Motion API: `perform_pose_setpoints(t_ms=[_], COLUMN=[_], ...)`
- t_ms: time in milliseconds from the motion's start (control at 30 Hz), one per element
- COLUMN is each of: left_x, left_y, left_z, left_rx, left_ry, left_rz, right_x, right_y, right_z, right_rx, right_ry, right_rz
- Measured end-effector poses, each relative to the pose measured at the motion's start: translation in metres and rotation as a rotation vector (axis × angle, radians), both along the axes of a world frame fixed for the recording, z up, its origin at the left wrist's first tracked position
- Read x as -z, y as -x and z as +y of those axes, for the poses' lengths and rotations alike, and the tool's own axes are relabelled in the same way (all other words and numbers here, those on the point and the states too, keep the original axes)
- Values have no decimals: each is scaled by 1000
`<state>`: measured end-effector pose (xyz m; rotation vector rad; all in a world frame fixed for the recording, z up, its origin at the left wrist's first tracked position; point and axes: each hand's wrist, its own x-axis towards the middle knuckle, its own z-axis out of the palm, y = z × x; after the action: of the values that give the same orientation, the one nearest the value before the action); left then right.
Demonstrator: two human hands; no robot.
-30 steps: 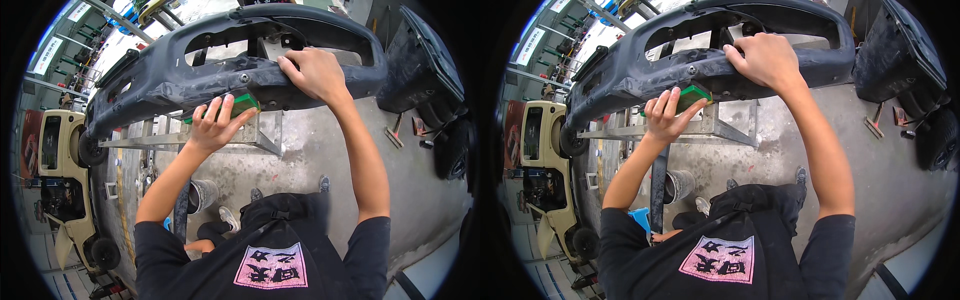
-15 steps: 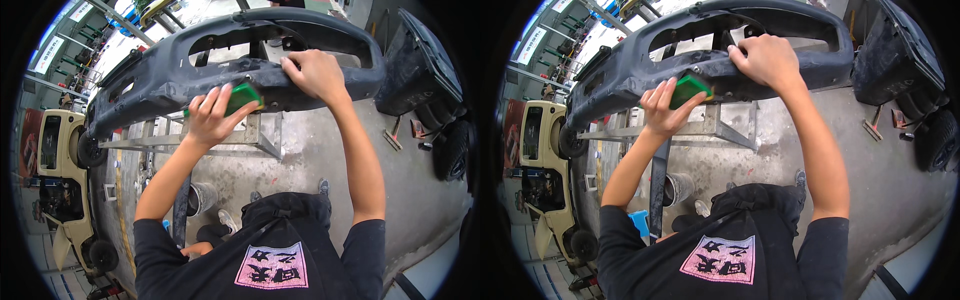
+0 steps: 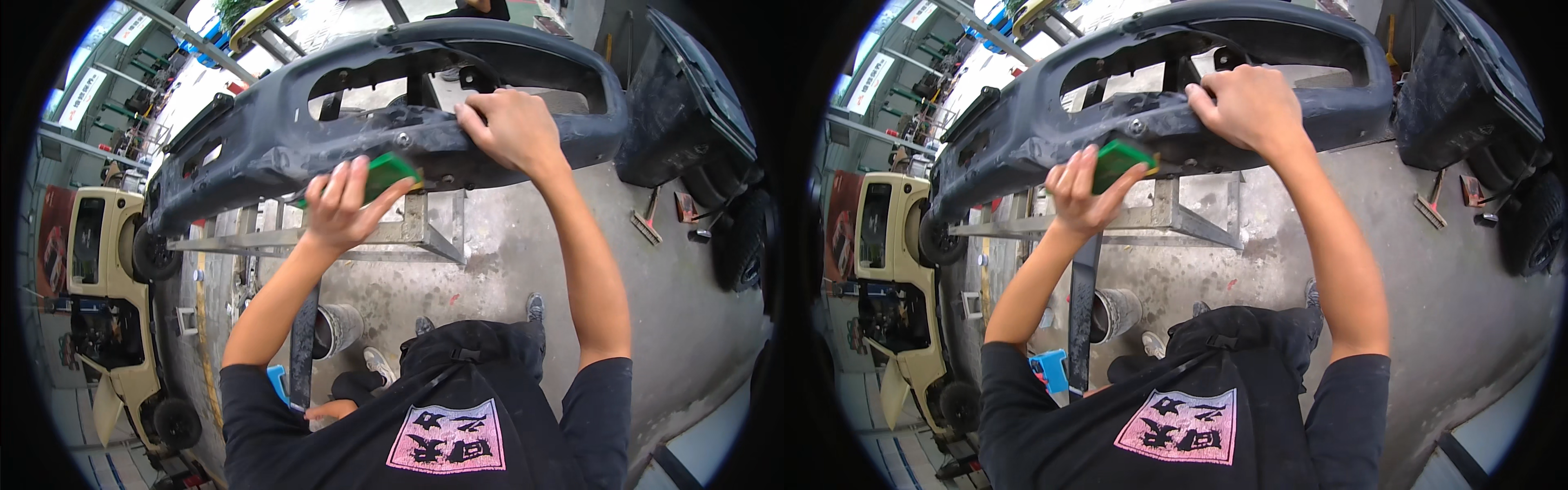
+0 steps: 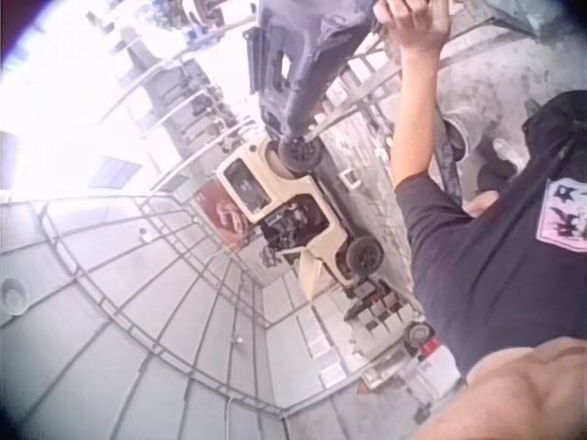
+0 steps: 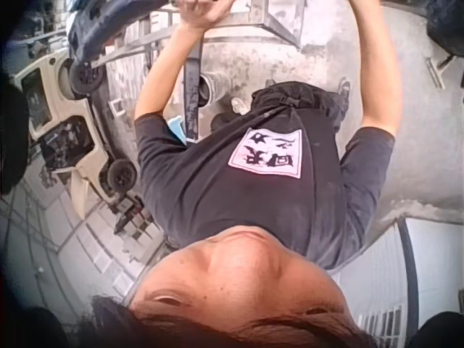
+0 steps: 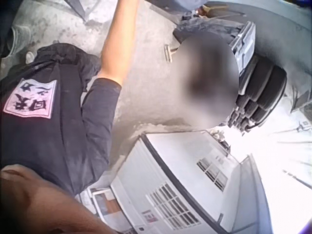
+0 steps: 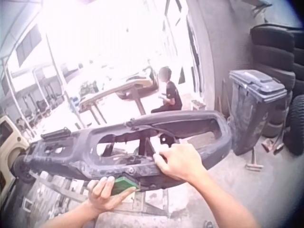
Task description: The person sands a black car bumper mounted on a metal stand using a green sanding block. The person repeatedly rubs the block over various sections of the bumper, including edges and recessed areas, while another person works nearby on a separate part.
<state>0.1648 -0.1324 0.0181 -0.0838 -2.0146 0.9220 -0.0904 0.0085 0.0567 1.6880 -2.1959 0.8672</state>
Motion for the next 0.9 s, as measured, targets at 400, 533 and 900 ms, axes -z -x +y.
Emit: perform_pose_setpoints(t_ms=[400,533,900], left_x=[17,19,12], left_y=[20,1,34], left_z=[14,1,26], left_rx=[18,-8,47], left_ry=[-32,-41,-75], left_rz=[61,83,53], right_x=[-1,2,-4], right_y=[1,0,-2], right_z=[2,-2,3], right_rx=[4,-13,-5], right_ry=[-53,16,-8], right_rz=[-48,38,-2])
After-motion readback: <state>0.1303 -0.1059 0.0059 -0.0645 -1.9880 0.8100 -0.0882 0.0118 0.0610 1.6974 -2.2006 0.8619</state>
